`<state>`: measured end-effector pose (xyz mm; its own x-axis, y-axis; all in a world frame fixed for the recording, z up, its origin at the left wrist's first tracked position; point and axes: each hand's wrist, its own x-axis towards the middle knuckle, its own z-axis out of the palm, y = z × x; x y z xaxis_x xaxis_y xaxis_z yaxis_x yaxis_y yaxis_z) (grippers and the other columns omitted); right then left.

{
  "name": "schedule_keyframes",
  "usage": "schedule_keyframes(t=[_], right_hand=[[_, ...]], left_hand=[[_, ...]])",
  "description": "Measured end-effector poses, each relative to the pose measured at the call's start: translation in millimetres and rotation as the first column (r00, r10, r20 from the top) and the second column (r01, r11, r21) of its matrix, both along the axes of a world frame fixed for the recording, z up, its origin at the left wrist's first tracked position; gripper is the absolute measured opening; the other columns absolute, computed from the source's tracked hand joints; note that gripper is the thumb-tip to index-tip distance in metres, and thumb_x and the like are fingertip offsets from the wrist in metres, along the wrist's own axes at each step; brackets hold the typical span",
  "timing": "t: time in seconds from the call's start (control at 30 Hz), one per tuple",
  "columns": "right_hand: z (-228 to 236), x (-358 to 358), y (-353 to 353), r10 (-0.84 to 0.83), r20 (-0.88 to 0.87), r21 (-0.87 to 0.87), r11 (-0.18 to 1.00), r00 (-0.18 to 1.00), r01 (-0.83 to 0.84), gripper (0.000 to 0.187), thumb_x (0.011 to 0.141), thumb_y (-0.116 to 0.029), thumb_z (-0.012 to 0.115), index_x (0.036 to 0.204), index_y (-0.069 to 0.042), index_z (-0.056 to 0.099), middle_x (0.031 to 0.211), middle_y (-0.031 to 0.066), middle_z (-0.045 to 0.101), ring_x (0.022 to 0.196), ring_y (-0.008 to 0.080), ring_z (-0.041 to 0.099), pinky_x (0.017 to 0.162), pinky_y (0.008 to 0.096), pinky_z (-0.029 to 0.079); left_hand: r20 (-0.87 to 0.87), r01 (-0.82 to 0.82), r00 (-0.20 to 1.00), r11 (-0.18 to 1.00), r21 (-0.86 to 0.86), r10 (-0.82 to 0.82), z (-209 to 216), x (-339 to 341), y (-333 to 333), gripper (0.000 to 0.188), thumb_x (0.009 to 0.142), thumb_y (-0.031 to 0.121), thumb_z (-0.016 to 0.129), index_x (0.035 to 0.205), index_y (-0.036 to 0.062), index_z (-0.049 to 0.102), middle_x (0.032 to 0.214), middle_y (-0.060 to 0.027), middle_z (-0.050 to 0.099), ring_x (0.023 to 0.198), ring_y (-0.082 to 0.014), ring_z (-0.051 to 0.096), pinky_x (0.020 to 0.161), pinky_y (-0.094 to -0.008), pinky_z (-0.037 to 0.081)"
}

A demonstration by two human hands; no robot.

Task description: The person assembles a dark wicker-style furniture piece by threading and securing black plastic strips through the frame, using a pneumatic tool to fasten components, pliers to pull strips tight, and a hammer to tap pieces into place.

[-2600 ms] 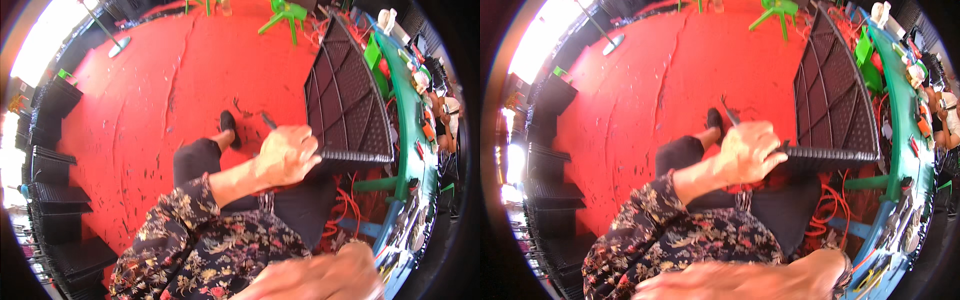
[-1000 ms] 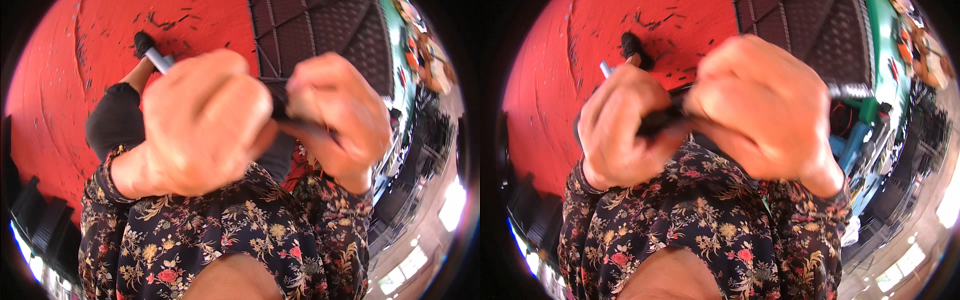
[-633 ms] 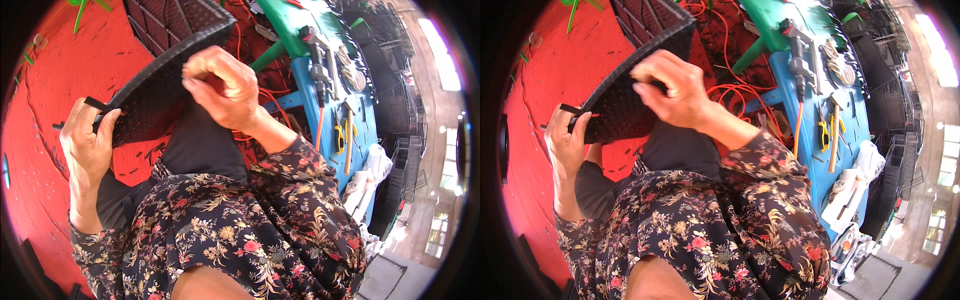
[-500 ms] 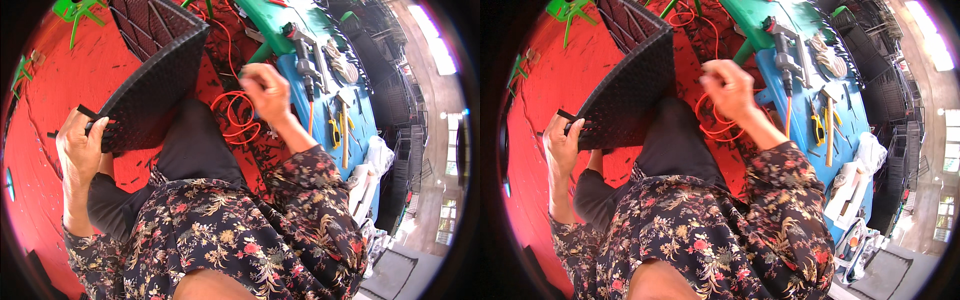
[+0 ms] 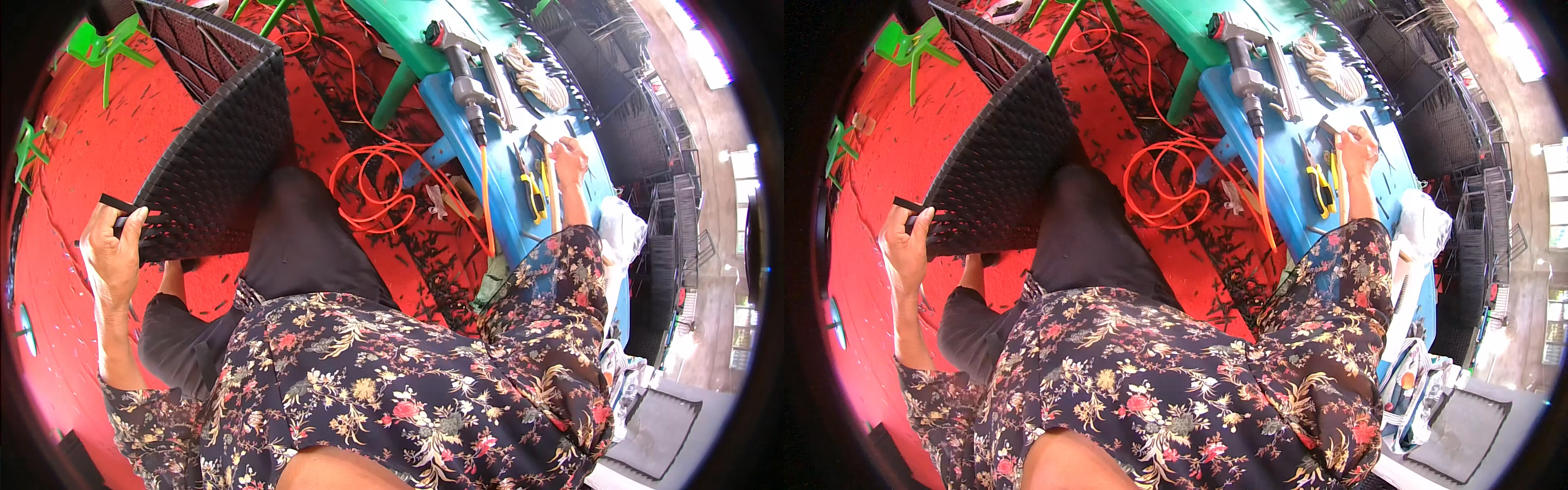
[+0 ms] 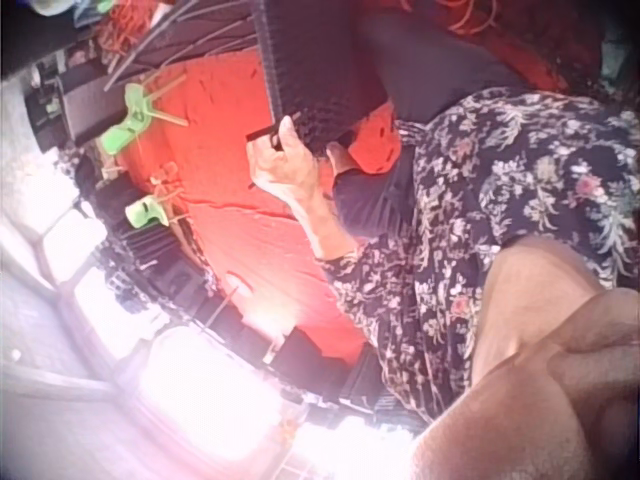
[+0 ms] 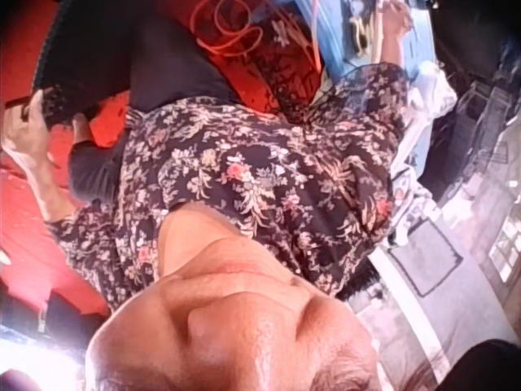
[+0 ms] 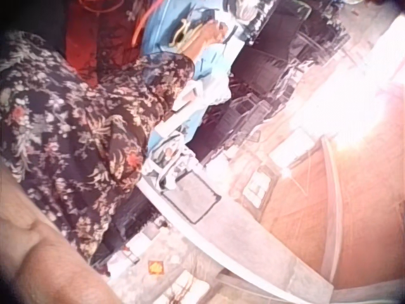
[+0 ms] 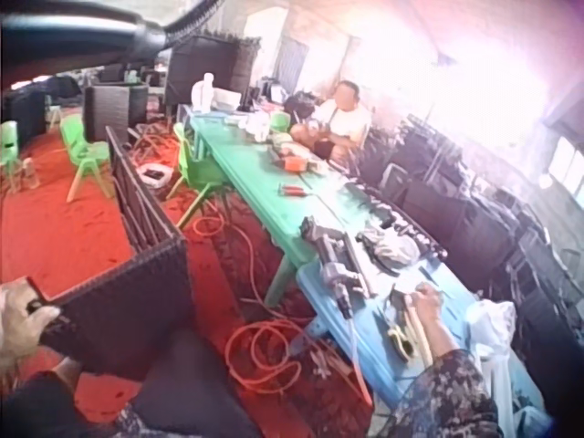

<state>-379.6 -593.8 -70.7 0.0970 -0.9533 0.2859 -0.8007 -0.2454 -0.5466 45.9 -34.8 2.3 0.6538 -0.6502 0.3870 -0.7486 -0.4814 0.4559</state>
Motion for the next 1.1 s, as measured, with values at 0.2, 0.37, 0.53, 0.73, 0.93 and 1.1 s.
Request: schedule_keyframes(t=[0.2, 0.37, 0.53, 0.73, 0.93, 1.1], right_hand=[[-15.0, -0.2, -0.9, 0.054, 0.005, 0.162, 0.985, 0.999, -0.054, 0.027, 0.082, -0.020, 0.063, 0.104, -0.005, 0.068, 0.079, 0.0055, 0.070, 0.072, 0.0126, 0.067, 0.073, 0.0267, 0.049], [-9.4, 30.7, 2.5, 0.142, -0.093, 0.128, 0.983, 0.985, -0.130, 0.028, 0.084, -0.019, 0.062, 0.107, -0.003, 0.067, 0.084, 0.0056, 0.069, 0.070, 0.0096, 0.065, 0.060, 0.0233, 0.049], [-3.8, 57.4, -5.9, 0.214, -0.015, 0.143, 0.967, 0.977, -0.209, 0.029, 0.084, -0.019, 0.063, 0.108, -0.004, 0.065, 0.088, 0.0057, 0.070, 0.070, 0.0113, 0.066, 0.061, 0.0237, 0.048], [-2.4, 3.5, -36.3, 0.104, -0.264, -0.024, 0.993, 0.959, -0.114, 0.031, 0.083, -0.023, 0.065, 0.108, -0.005, 0.066, 0.093, 0.0074, 0.070, 0.074, 0.0153, 0.068, 0.071, 0.0283, 0.050], [3.4, -36.0, -38.4, -0.037, -0.453, -0.103, 0.995, 0.891, -0.011, 0.039, 0.080, -0.035, 0.066, 0.108, -0.008, 0.068, 0.106, 0.0124, 0.069, 0.099, 0.0257, 0.065, 0.089, 0.0350, 0.047], [6.2, 70.9, -36.7, 0.290, -0.130, 0.064, 0.957, 0.948, -0.284, 0.055, 0.078, -0.047, 0.067, 0.116, -0.006, 0.062, 0.115, 0.0162, 0.064, 0.108, 0.0323, 0.060, 0.095, 0.0399, 0.044]], left_hand=[[0.008, 0.006, 1.000, 1.000, 0.023, -0.006, 2.6, 0.6, -4.7, 0.015, 0.085, 0.010, 0.067, 0.080, -0.0023, 0.059, 0.070, -0.0084, 0.054, 0.063, -0.0164, 0.052, 0.059, -0.0301, 0.042], [0.007, -0.001, 1.000, 1.000, 0.030, 0.000, 2.1, 0.5, -5.5, 0.014, 0.085, 0.009, 0.067, 0.082, -0.0022, 0.059, 0.071, -0.0084, 0.055, 0.064, -0.0163, 0.053, 0.060, -0.0297, 0.043], [0.008, -0.005, 1.000, 1.000, 0.030, 0.004, 0.5, -0.5, -5.9, 0.013, 0.085, 0.008, 0.067, 0.082, -0.0020, 0.060, 0.071, -0.0083, 0.055, 0.065, -0.0162, 0.054, 0.060, -0.0294, 0.043], [-0.001, -0.010, 1.000, 1.000, 0.016, 0.010, -0.8, -7.1, -8.3, 0.013, 0.085, 0.009, 0.067, 0.082, -0.0016, 0.060, 0.071, -0.0081, 0.055, 0.063, -0.0157, 0.053, 0.060, -0.0291, 0.043], [0.028, 0.009, 1.000, 1.000, 0.011, -0.009, -3.1, -9.6, -6.1, 0.013, 0.085, 0.008, 0.067, 0.082, -0.0018, 0.059, 0.070, -0.0082, 0.055, 0.062, -0.0158, 0.052, 0.059, -0.0295, 0.043], [0.040, 0.006, 0.999, 0.999, -0.033, -0.005, 0.5, -13.1, -13.0, 0.016, 0.082, 0.009, 0.071, 0.078, -0.0016, 0.060, 0.069, -0.0095, 0.056, 0.060, -0.0200, 0.054, 0.056, -0.0314, 0.043]])
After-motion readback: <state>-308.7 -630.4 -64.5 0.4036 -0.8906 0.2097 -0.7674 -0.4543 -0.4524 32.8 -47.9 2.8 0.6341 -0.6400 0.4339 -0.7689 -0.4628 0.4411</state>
